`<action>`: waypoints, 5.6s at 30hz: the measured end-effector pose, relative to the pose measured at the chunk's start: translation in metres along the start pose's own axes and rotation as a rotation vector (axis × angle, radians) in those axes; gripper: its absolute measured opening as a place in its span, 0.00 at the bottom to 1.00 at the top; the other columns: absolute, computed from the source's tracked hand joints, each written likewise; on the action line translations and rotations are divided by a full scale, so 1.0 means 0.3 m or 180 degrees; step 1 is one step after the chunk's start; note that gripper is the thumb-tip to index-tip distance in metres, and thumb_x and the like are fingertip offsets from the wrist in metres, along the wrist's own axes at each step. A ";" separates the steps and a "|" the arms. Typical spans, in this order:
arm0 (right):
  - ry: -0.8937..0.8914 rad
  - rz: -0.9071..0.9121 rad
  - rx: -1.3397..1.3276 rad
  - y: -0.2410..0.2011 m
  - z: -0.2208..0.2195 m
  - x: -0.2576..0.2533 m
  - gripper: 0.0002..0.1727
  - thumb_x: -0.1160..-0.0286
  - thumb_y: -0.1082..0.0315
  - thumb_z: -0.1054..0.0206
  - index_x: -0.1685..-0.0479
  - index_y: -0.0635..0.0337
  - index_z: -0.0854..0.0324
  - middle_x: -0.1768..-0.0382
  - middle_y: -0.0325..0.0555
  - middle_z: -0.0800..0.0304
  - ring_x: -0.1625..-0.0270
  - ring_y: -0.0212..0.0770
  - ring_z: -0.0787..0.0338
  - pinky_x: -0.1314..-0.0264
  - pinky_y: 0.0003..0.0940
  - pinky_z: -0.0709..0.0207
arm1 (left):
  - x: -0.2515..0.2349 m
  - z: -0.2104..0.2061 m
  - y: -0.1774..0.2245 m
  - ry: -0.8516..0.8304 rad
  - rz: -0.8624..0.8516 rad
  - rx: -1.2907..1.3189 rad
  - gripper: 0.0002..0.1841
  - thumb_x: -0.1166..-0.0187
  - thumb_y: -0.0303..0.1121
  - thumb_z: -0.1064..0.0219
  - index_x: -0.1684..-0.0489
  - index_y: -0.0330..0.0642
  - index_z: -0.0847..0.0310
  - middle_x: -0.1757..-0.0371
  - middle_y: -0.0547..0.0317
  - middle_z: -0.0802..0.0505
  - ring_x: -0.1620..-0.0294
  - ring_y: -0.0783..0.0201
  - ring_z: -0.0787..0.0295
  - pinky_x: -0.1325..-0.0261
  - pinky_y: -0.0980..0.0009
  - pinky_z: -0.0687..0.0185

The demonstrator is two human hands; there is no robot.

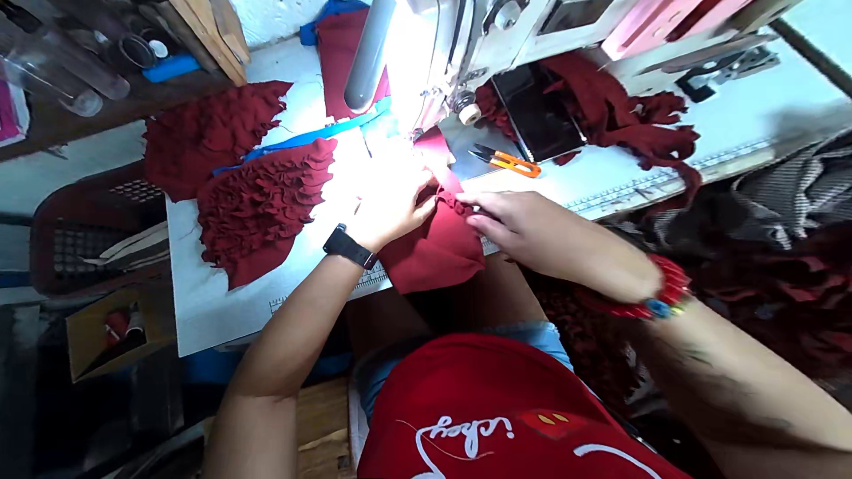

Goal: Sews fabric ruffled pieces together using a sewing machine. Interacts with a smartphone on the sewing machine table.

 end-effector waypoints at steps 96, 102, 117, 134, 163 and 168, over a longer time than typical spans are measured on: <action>0.0738 0.0153 0.1050 -0.017 -0.176 -0.089 0.08 0.20 0.72 0.37 0.58 0.68 0.15 0.66 0.59 0.16 0.63 0.60 0.10 0.67 0.54 0.18 | 0.045 0.007 0.017 0.0205 -0.0297 -0.0066 0.12 0.16 0.31 0.39 0.53 0.41 0.06 0.46 0.52 0.04 0.40 0.53 0.10 0.31 0.52 0.23; 0.0441 0.0142 0.0838 -0.006 -0.187 -0.043 0.10 0.21 0.75 0.39 0.50 0.68 0.13 0.53 0.63 0.15 0.55 0.62 0.10 0.57 0.57 0.15 | 0.070 0.008 0.052 0.0023 -0.0407 -0.0208 0.16 0.21 0.28 0.41 0.44 0.45 0.08 0.38 0.56 0.07 0.31 0.49 0.16 0.29 0.40 0.31; 0.0401 -0.0539 0.0819 0.052 0.028 0.286 0.18 0.12 0.60 0.44 0.46 0.60 0.10 0.60 0.56 0.08 0.59 0.60 0.07 0.59 0.66 0.16 | 0.035 -0.018 0.055 0.0266 -0.0189 -0.0143 0.09 0.21 0.36 0.34 0.59 0.47 0.06 0.56 0.55 0.06 0.49 0.53 0.09 0.46 0.48 0.19; -0.0131 -0.0644 -0.1095 0.052 -0.042 -0.086 0.16 0.13 0.62 0.37 0.33 0.55 0.28 0.68 0.39 0.15 0.74 0.29 0.19 0.70 0.29 0.23 | 0.048 -0.023 0.052 0.0330 -0.0023 0.0079 0.10 0.19 0.35 0.33 0.55 0.45 0.05 0.52 0.54 0.04 0.47 0.53 0.08 0.43 0.48 0.19; 0.0782 0.0220 0.0646 0.073 -0.130 -0.115 0.08 0.26 0.66 0.31 0.60 0.62 0.16 0.71 0.55 0.12 0.64 0.59 0.09 0.62 0.59 0.20 | 0.046 -0.012 0.064 0.0393 -0.0036 -0.0172 0.08 0.22 0.32 0.33 0.60 0.46 0.05 0.58 0.55 0.04 0.49 0.52 0.07 0.43 0.48 0.19; 0.0722 0.0477 0.1222 0.000 -0.168 -0.046 0.08 0.21 0.71 0.36 0.65 0.66 0.18 0.73 0.57 0.16 0.68 0.59 0.10 0.69 0.53 0.20 | 0.072 -0.005 0.061 0.0182 -0.0214 -0.0263 0.12 0.18 0.32 0.38 0.53 0.47 0.05 0.45 0.58 0.04 0.42 0.52 0.10 0.39 0.47 0.23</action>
Point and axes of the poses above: each hand's wrist, its own x-axis away from the middle knuckle, its own z-axis out of the back of the hand, y = z × x, the point moved 1 cm from there along -x, towards the middle knuckle
